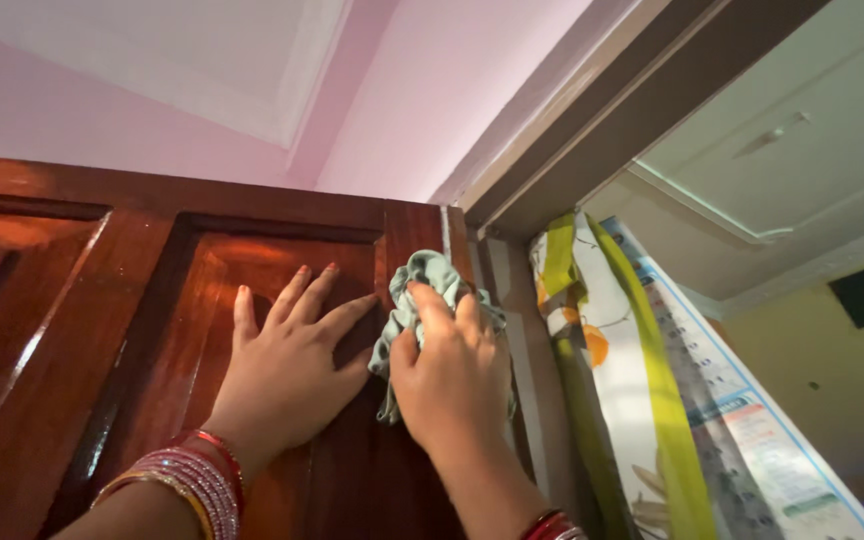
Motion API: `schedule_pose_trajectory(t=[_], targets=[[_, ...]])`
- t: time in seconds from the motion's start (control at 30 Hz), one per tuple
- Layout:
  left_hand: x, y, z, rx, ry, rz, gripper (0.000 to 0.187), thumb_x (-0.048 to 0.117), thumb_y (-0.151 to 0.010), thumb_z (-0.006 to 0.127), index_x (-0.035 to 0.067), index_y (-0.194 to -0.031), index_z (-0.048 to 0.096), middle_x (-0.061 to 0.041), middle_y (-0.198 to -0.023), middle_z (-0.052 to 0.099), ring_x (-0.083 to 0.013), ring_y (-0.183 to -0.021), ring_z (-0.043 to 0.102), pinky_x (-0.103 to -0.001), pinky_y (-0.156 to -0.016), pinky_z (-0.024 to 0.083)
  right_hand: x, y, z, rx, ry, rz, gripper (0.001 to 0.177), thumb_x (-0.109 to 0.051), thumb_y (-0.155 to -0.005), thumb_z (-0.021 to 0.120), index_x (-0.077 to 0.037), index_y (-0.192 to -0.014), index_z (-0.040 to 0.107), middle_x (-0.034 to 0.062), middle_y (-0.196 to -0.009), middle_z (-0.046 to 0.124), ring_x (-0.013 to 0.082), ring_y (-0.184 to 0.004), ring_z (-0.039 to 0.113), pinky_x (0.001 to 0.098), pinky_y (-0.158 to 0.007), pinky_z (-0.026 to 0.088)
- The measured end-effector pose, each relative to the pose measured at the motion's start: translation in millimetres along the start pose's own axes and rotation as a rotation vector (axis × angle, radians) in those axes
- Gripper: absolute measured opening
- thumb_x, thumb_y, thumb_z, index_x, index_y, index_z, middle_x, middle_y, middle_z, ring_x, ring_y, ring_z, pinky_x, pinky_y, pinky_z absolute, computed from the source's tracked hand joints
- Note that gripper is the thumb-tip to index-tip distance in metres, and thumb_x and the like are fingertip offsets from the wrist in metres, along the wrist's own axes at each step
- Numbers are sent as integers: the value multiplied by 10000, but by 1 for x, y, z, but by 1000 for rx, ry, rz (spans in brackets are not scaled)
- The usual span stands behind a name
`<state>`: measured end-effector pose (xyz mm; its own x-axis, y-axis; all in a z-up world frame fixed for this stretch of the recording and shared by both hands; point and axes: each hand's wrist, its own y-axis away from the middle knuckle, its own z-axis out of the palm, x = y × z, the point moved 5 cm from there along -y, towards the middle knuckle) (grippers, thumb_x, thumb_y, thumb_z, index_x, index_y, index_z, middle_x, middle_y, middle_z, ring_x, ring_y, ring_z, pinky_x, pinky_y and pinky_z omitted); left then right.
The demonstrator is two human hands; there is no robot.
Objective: The person wrings a cloth in a bucket of water and then wipes down the surface of a wooden door.
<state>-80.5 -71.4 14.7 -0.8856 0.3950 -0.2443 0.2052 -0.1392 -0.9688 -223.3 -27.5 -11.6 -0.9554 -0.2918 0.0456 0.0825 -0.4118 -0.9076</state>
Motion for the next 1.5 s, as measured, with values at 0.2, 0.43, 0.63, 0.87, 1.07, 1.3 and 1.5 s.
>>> schedule_pose_trajectory(t=[0.2, 0.43, 0.63, 0.87, 1.07, 1.3, 1.5], targets=[[1, 14, -6, -90, 32, -18, 717, 554, -836, 570, 390, -1520, 428, -32, -1693, 159, -235, -1561, 43, -637, -1146, -25, -10, 32, -16, -107, 46, 53, 531, -250, -848, 640, -207, -1378, 621, 167, -1129, 623, 361, -996, 648, 476, -869, 507], [-1, 30, -6, -120, 79, 14, 717, 515, -816, 638, 378, -1497, 463, -50, -1686, 184, -251, -1563, 67, -626, -1166, 1, -17, 45, -25, -72, 76, 48, 529, -389, -813, 712, -234, -1316, 653, 165, -1191, 604, 395, -1127, 606, 502, -877, 479], [-7, 29, 2, -39, 99, 121, 738, 476, -790, 682, 330, -1487, 489, -110, -1665, 215, -303, -1549, 81, -671, -1150, -8, -11, 12, -10, -168, 80, 131, 551, -443, -809, 712, -294, -1336, 644, 174, -1300, 574, 373, -1182, 571, 490, -974, 471], [-8, 31, 3, 121, 126, 179, 725, 503, -772, 715, 250, -1425, 527, -140, -1639, 282, -336, -1538, 132, -692, -1166, -4, 4, -43, 24, -80, 55, 50, 571, -519, -782, 722, -315, -1310, 648, 152, -1397, 528, 368, -1320, 476, 506, -1066, 412], [-5, 33, -1, 172, 134, 193, 816, 490, -774, 716, 191, -1487, 452, -131, -1630, 304, -332, -1532, 158, -677, -1165, 4, 8, -80, 43, -198, 123, 94, 610, -590, -775, 718, -384, -1337, 595, 95, -1365, 532, 302, -1359, 458, 489, -1084, 401], [-12, 33, 2, 150, 212, 90, 783, 441, -879, 572, 123, -1555, 339, -66, -1639, 338, -250, -1554, 184, -574, -1178, 13, 2, -48, 30, -57, 39, 27, 554, -489, -773, 760, -356, -1298, 644, 173, -1408, 519, 390, -1306, 451, 506, -1038, 408], [-6, 25, -3, 63, 224, 0, 745, 581, -928, 450, 185, -1552, 362, -46, -1637, 336, -237, -1546, 184, -570, -1178, -11, -17, 10, 3, -228, 73, 148, 568, -380, -818, 730, -311, -1366, 600, 146, -1351, 576, 340, -1281, 551, 488, -1033, 460]])
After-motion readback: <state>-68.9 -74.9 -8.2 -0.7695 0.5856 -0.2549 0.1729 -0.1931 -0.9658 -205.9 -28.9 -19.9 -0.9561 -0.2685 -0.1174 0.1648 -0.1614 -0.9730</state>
